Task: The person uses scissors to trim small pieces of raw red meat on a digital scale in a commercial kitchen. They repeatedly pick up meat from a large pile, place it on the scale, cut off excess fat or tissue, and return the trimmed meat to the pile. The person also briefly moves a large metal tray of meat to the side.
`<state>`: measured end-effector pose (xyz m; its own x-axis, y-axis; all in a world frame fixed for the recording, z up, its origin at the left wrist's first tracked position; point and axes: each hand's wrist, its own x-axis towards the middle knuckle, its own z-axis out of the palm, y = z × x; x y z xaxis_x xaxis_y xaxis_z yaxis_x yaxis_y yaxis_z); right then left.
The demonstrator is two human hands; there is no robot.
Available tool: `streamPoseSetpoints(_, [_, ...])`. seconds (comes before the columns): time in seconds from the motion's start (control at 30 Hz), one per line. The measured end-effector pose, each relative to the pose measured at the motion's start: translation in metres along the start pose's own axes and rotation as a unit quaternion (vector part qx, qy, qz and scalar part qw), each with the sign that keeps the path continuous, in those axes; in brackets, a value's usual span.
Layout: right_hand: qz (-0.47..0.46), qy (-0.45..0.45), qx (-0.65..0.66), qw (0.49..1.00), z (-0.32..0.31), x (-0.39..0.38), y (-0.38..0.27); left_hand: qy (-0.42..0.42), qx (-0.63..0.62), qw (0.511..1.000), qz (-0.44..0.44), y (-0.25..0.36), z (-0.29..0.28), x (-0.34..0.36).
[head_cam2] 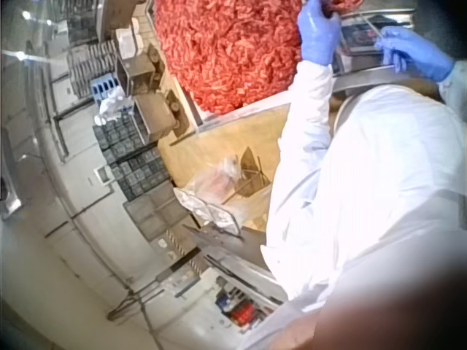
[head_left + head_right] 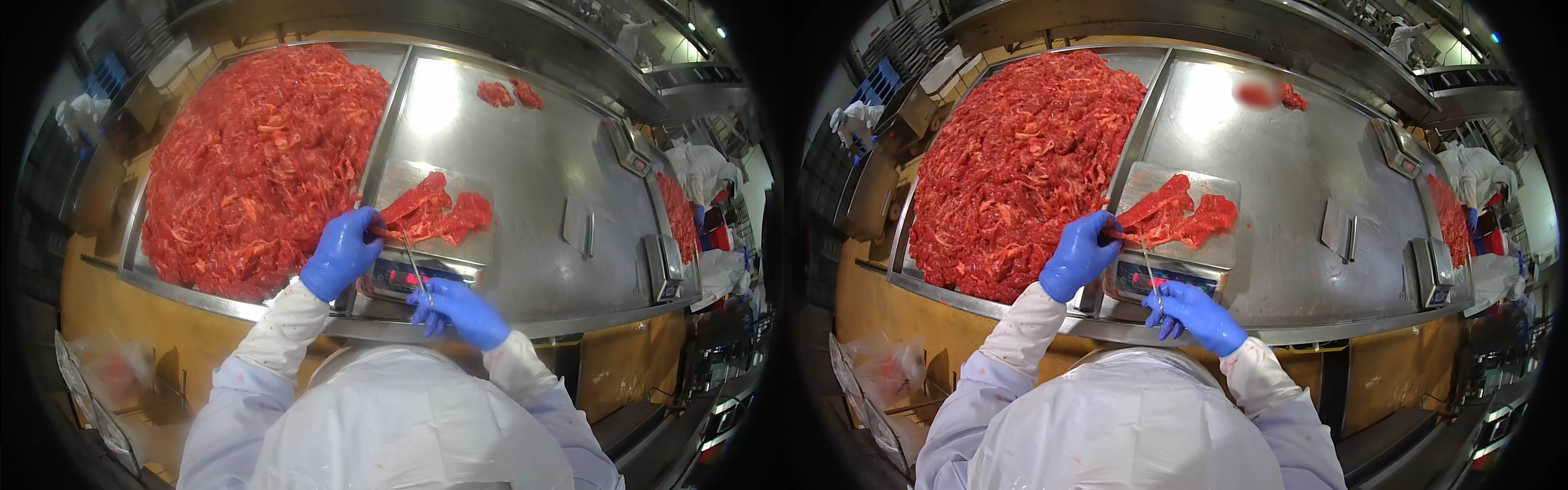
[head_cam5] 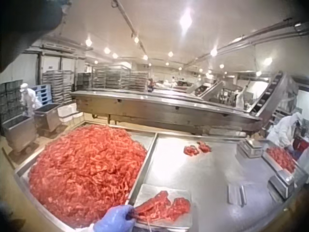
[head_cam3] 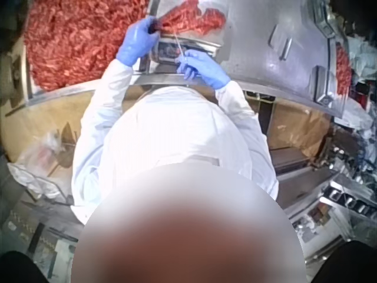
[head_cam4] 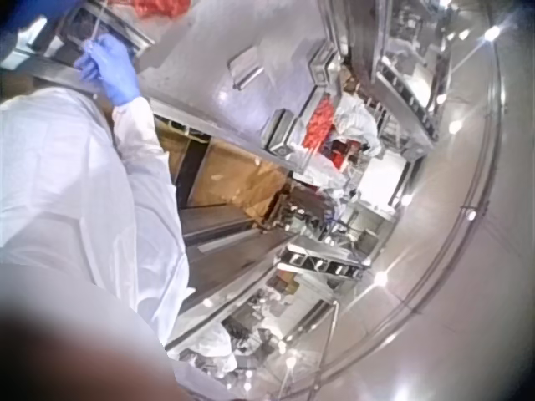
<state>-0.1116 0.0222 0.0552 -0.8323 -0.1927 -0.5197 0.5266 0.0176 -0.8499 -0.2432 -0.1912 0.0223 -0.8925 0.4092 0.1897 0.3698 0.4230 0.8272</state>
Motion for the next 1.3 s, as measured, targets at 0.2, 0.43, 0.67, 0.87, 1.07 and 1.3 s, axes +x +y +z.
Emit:
streamPoseSetpoints(0.2, [0.008,0.070,-0.032,0.997,-0.006,-0.008,-0.009,0.016,0.027,1.000,0.003,0.030,-0.031,0.047])
streamPoseSetpoints(0.43, [0.008,-0.014,-0.061,0.998,0.011,0.016,-0.014,-0.148,0.194,0.970,0.012,0.023,0.027,0.128])
streamPoseSetpoints(0.67, [0.003,0.076,-0.062,0.995,0.001,-0.014,-0.005,-0.111,-0.243,0.954,-0.137,0.007,-0.001,0.086])
streamPoseSetpoints(0.87, [-0.041,0.055,0.029,0.997,-0.006,0.016,0.001,-0.043,-0.173,0.968,-0.176,-0.014,0.004,0.036])
streamPoseSetpoints(1.07, [0.044,-0.035,0.058,0.997,0.000,-0.016,0.003,0.054,0.087,0.985,0.140,-0.012,-0.009,0.027])
streamPoseSetpoints(1.3, [-0.006,-0.010,0.104,0.995,0.004,0.034,0.000,-0.030,0.093,0.987,0.128,-0.019,0.001,0.033])
